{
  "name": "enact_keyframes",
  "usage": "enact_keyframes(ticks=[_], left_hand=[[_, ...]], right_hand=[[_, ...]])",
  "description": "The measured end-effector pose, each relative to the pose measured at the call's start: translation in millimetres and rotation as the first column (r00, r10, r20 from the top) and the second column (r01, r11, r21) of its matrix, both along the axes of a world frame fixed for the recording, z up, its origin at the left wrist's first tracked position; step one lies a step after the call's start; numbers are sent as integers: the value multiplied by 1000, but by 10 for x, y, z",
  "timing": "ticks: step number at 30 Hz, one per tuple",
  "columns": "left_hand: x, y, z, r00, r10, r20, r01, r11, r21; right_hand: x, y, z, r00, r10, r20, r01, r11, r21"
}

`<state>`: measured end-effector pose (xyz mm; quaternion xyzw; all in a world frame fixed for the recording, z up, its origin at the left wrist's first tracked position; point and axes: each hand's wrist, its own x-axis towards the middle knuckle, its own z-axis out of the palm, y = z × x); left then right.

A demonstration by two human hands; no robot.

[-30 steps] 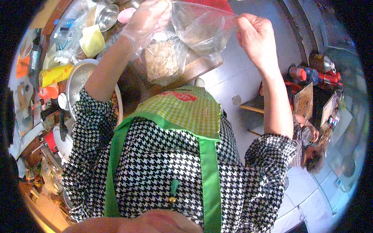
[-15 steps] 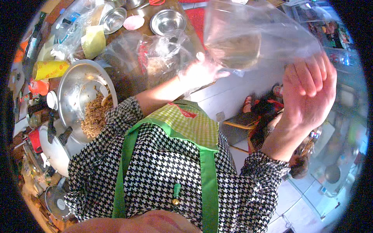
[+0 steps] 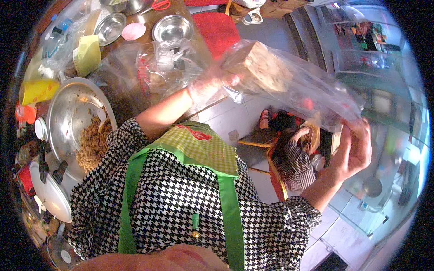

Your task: The person packs a crumbly food mixture into plastic bags, forms it into blocks, and places them on a tray. They then open a sandwich press, remove cooked flatbreads, and wipe the press surface with a cloth. Finally, they cut a block of the mixture on a cutting board and pack it into a bag.

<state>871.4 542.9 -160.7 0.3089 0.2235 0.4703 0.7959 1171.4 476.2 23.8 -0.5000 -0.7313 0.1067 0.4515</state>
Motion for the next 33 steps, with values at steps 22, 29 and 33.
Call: enact_keyframes(ticks=[22,29,33], left_hand=[[-232,-120,-86,838,-60,542,283,898,-338],[-252,-407,-378,958,-135,254,211,929,-302],[-314,-431,-439,998,-55,-13,51,970,-236]], right_hand=[[-377,232,-487,656,-32,-755,-643,501,-579],[-454,58,-1162,250,-128,-960,-916,290,-277],[-484,-86,-1432,782,49,-621,-562,485,-670]])
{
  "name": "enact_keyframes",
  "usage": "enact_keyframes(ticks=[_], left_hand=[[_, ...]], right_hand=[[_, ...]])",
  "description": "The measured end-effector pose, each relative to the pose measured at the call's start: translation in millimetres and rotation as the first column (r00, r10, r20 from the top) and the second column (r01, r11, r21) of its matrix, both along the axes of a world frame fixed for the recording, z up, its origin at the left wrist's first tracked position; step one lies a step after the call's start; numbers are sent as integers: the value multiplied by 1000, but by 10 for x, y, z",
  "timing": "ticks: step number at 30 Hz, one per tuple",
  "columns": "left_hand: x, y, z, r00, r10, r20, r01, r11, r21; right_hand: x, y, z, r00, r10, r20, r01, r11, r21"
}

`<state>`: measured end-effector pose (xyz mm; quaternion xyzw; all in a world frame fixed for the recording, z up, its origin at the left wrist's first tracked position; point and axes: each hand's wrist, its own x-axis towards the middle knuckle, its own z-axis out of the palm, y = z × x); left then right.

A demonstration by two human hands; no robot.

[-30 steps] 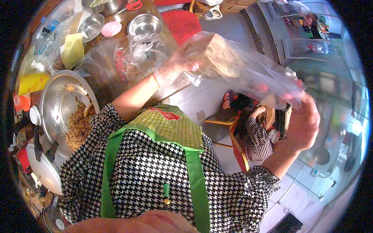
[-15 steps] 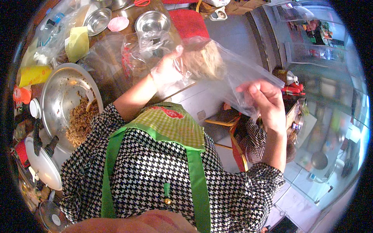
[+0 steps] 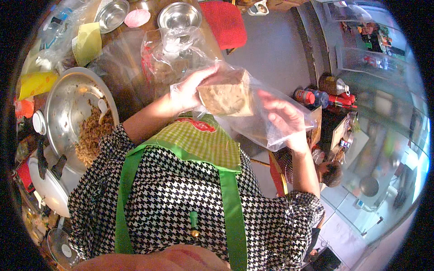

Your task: The person packs a crumbly food mixture into plastic bags, forms it into blocks, and places them on a tray. They then open a sandwich press, remove cooked flatbreads, and wipe the press surface with a cloth. Finally, they cut a block of the mixture on a cutting board and pack it into a bag.

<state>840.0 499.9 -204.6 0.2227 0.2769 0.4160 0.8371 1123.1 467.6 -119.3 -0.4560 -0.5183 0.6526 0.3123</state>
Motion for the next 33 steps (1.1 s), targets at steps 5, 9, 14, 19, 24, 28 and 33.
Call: enact_keyframes(ticks=[5,9,14,19,24,28,33], left_hand=[[-13,113,152,973,-162,167,202,944,-259],[51,277,277,978,-203,-41,194,967,-165],[-23,470,211,957,-276,-93,257,950,-177],[14,518,79,875,-345,-339,403,907,118],[97,391,107,349,143,-926,687,634,356],[282,367,80,282,517,-808,805,330,492],[496,515,84,371,610,-700,748,249,615]], right_hand=[[-236,-38,-198,992,87,96,-87,996,-9],[-458,-20,-398,999,-6,50,7,1000,-22],[-389,4,-608,972,-162,-170,124,968,-217],[-367,-12,-851,985,-122,121,137,982,-130],[-341,-17,-1109,948,-310,-77,302,948,-102],[-149,-91,-1207,880,-423,-214,325,867,-377],[-145,-224,-1274,747,-555,-366,299,772,-560]])
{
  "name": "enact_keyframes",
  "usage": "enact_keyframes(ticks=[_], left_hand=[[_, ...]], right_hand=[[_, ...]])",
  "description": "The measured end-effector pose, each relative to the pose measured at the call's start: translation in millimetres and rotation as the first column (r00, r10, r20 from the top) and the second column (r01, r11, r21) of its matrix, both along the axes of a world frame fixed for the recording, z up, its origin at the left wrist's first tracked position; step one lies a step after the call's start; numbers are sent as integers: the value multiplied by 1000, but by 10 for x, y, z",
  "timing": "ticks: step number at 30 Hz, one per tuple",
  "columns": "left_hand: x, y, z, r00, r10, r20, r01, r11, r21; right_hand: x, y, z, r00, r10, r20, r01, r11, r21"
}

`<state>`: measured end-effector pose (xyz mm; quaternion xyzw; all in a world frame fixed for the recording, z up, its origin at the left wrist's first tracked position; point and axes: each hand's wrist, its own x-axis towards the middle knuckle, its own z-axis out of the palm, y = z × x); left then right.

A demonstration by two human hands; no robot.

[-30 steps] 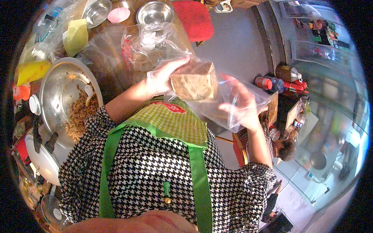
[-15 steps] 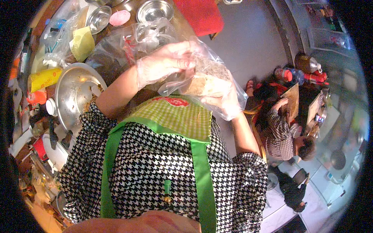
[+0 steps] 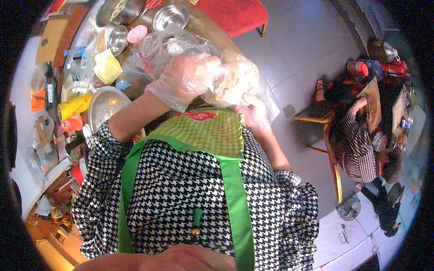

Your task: The person packs a crumbly food mixture into plastic bags, forms it into blocks, and places them on a tray. They then open a sandwich press, remove cooked flatbreads, and wipe the press surface with a cloth. Finally, they cut a block of the mixture on a cutting board and pack it into a bag.

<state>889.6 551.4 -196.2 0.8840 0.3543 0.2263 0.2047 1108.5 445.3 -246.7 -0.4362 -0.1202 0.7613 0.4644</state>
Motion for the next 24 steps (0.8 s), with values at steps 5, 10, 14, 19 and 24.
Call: enact_keyframes(ticks=[5,10,14,19,24], left_hand=[[-48,2,284,995,-86,49,82,993,88],[43,278,490,945,88,316,135,772,-621],[30,429,575,975,216,57,-53,472,-880],[-7,451,531,935,350,62,-34,262,-965],[-11,470,537,832,520,192,221,6,-975]], right_hand=[[53,221,105,999,-34,-2,34,998,51],[235,535,272,991,119,-56,-106,977,187],[151,610,346,973,-21,228,-61,937,345],[144,737,533,964,-1,265,-111,907,407],[123,707,655,956,-69,285,-65,898,435]])
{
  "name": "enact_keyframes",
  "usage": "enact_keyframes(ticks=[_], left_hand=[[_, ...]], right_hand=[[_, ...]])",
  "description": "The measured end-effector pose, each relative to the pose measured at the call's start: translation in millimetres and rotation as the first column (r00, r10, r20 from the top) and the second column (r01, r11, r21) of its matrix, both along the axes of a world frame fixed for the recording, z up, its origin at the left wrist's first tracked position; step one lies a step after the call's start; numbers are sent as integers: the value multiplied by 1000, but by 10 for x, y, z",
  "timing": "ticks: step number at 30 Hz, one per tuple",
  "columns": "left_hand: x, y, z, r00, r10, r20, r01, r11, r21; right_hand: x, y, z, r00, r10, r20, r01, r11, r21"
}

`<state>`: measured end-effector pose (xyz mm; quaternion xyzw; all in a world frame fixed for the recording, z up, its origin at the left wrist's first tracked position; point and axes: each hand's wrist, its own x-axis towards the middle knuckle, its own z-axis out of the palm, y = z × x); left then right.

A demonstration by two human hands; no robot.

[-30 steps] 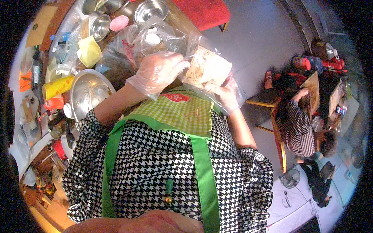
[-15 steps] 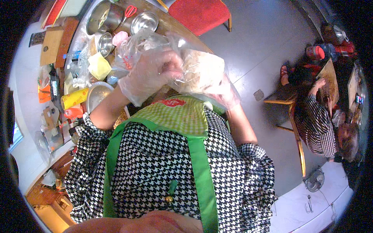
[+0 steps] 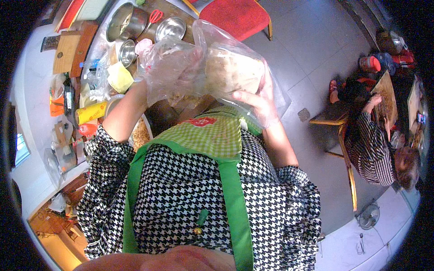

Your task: The person packs a crumbly food mixture into plastic bags, forms it into blocks, and places them on a tray. They then open a sandwich press, remove cooked flatbreads, and wipe the press surface with a cloth. Finally, they cut a block of the mixture on a cutting board and pack it into a bag.

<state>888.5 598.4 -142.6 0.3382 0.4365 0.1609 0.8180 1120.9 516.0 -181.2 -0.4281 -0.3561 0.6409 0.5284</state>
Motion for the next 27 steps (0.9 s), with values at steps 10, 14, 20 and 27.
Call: enact_keyframes(ticks=[10,14,20,27], left_hand=[[-91,-134,53,858,505,-89,-392,758,521],[-184,134,-87,842,537,-56,-423,721,549],[-104,86,-17,903,426,-52,-370,834,409],[354,-374,-338,904,419,88,-428,882,197]], right_hand=[[-135,-350,352,955,-159,-249,92,961,-261],[-146,-266,240,937,-132,-323,14,939,-343],[-128,-142,85,958,-174,-230,138,977,-165],[-301,-90,96,945,-299,-128,300,954,-14]])
